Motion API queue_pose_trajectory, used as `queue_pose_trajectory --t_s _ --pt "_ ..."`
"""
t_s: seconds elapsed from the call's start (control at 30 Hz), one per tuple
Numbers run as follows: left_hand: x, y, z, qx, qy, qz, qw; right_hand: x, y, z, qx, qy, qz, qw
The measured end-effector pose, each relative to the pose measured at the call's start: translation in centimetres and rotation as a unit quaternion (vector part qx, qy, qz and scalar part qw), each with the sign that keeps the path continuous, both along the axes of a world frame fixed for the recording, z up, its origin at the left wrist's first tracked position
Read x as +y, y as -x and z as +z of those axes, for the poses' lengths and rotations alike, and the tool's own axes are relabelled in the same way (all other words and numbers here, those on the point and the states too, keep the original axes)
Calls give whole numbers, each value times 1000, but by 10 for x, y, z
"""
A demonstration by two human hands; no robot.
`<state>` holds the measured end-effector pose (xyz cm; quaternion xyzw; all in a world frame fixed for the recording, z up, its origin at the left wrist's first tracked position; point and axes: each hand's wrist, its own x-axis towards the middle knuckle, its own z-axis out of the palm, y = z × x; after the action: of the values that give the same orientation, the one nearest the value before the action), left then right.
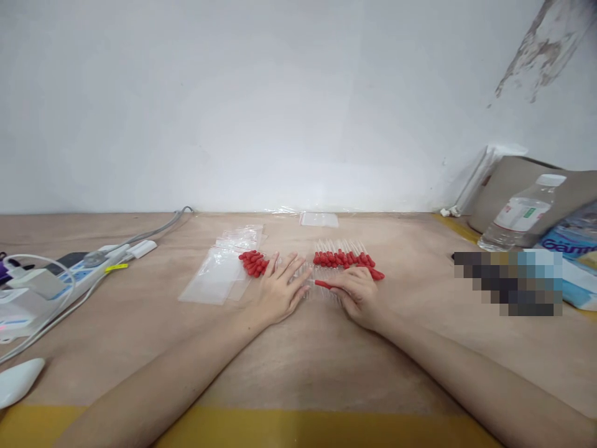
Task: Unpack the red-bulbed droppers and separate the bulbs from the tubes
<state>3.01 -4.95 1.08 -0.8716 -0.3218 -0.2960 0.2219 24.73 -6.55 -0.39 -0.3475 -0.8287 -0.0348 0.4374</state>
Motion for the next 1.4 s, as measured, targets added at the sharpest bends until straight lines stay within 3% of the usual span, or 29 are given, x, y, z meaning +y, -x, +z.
queue_pose_trajectory --t_s 0.1,0.4,0.7,1.0,1.23,1.33,1.4 --pt "-2 -1 1 -2 0 -19 1000 -3 3 -4 -11 -7 9 1000" --pt "1 -4 -3 16 -6 -61 998 4 21 -5 -93 -49 -56 993" --pt "-5 -3 3 21 23 -86 996 3 19 -2 -128 -64 44 989" --pt "-9 -1 4 6 95 -92 991 5 11 -9 -168 -155 33 973" --pt "-12 -1 4 2 107 -109 988 -3 2 4 -201 -221 56 953" --pt "-9 8 5 -4 115 -82 990 -1 -12 6 -176 -198 49 963" --pt "-5 16 5 -28 111 -35 993 3 -24 6 -121 -166 -6 979"
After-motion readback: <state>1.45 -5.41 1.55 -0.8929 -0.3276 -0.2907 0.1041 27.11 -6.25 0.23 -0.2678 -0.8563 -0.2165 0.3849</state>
